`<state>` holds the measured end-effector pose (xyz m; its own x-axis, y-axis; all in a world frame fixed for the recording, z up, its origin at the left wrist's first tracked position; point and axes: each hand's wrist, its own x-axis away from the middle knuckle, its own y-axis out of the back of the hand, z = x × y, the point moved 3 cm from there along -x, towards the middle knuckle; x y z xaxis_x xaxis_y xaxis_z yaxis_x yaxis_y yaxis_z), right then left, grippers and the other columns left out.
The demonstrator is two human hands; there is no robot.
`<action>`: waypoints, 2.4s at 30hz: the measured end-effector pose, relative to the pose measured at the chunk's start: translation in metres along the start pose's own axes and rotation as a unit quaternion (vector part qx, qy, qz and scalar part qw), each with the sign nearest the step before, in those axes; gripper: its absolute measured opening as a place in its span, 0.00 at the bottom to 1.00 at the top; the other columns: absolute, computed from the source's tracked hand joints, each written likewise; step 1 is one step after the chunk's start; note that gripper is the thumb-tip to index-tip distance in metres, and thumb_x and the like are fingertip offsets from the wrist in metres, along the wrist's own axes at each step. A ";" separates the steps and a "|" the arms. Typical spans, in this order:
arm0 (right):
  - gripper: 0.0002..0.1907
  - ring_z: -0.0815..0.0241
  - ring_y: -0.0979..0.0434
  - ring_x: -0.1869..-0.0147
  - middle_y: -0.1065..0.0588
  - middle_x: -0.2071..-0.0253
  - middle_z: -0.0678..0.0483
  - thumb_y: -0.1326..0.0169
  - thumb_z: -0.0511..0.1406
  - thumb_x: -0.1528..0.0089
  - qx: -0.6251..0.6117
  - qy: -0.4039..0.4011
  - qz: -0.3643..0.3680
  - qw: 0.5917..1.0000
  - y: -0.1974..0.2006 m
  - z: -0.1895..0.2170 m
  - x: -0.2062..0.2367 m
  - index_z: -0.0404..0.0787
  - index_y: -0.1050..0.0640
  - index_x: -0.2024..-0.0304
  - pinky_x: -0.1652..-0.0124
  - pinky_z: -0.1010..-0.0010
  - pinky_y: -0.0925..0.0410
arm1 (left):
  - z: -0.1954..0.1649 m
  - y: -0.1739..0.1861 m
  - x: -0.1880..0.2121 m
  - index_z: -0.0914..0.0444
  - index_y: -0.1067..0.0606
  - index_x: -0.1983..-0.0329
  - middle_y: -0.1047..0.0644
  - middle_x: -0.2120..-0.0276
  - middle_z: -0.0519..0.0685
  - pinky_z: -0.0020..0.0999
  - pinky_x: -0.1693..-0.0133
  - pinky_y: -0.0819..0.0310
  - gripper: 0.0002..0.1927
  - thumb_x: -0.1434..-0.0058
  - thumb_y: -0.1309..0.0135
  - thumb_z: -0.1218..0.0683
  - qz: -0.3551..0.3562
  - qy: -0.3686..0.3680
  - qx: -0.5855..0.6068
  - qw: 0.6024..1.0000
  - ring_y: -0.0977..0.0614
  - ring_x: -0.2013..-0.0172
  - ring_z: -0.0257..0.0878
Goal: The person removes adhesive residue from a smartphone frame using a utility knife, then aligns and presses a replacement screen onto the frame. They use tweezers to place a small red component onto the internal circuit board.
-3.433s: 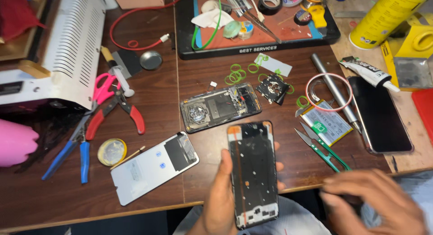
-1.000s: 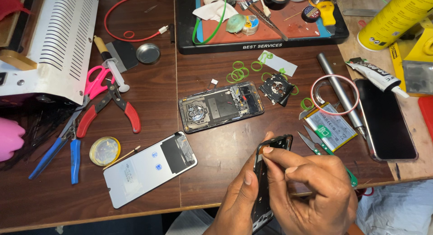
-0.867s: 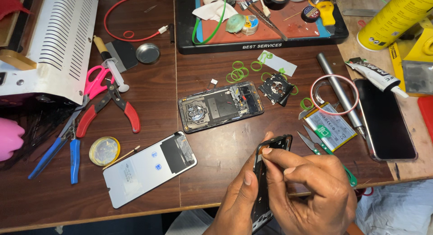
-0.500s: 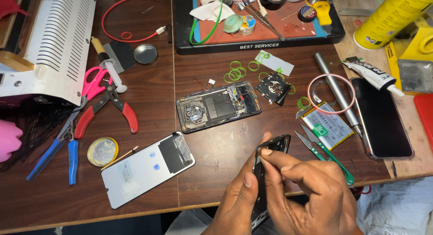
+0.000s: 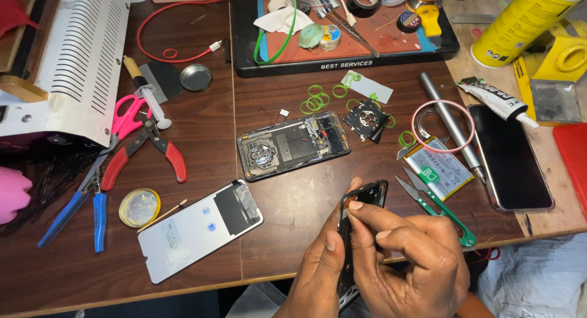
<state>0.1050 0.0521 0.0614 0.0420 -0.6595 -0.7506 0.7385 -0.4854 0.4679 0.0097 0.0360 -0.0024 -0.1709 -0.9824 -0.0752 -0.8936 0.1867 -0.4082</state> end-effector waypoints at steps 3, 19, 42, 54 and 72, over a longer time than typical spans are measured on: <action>0.25 0.71 0.28 0.69 0.17 0.63 0.50 0.31 0.27 0.43 -0.017 0.007 -0.008 1.000 0.000 0.000 -0.002 0.39 0.38 0.60 0.72 0.82 0.34 | -0.002 0.000 0.000 0.67 0.51 0.21 0.48 0.20 0.59 0.50 0.25 0.64 0.41 0.26 0.76 0.34 0.002 -0.012 -0.007 1.000 0.53 0.20 0.53; 0.23 0.70 0.24 0.69 0.18 0.64 0.48 0.31 0.25 0.44 -0.006 0.041 0.000 0.999 0.004 0.006 -0.016 0.37 0.34 0.61 0.71 0.81 0.31 | -0.002 0.001 0.000 0.67 0.51 0.21 0.47 0.21 0.59 0.49 0.25 0.63 0.42 0.26 0.77 0.33 -0.003 -0.004 -0.029 1.000 0.52 0.20 0.52; 0.25 0.72 0.29 0.68 0.18 0.61 0.50 0.31 0.26 0.42 -0.017 -0.011 -0.014 1.000 0.001 0.002 -0.001 0.38 0.37 0.59 0.72 0.83 0.35 | -0.005 -0.001 0.000 0.68 0.51 0.21 0.47 0.21 0.61 0.50 0.26 0.62 0.43 0.27 0.77 0.33 -0.006 0.008 -0.019 1.000 0.52 0.20 0.54; 0.26 0.72 0.27 0.69 0.18 0.61 0.49 0.31 0.25 0.43 -0.036 -0.010 -0.024 0.999 -0.002 -0.001 0.001 0.37 0.38 0.58 0.72 0.83 0.33 | -0.004 -0.001 -0.001 0.68 0.50 0.21 0.46 0.22 0.62 0.51 0.25 0.62 0.42 0.26 0.78 0.34 -0.003 -0.004 -0.033 0.999 0.51 0.20 0.55; 0.25 0.73 0.28 0.70 0.18 0.62 0.50 0.31 0.26 0.42 -0.029 -0.005 -0.026 0.999 -0.001 0.004 -0.002 0.39 0.37 0.58 0.72 0.83 0.35 | -0.004 -0.002 0.000 0.67 0.51 0.21 0.47 0.21 0.59 0.50 0.25 0.61 0.42 0.27 0.77 0.34 -0.001 0.017 -0.002 1.000 0.52 0.20 0.53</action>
<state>0.1017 0.0519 0.0640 -0.0049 -0.6397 -0.7686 0.7768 -0.4864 0.3999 0.0099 0.0360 0.0018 -0.1830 -0.9821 -0.0439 -0.8957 0.1850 -0.4043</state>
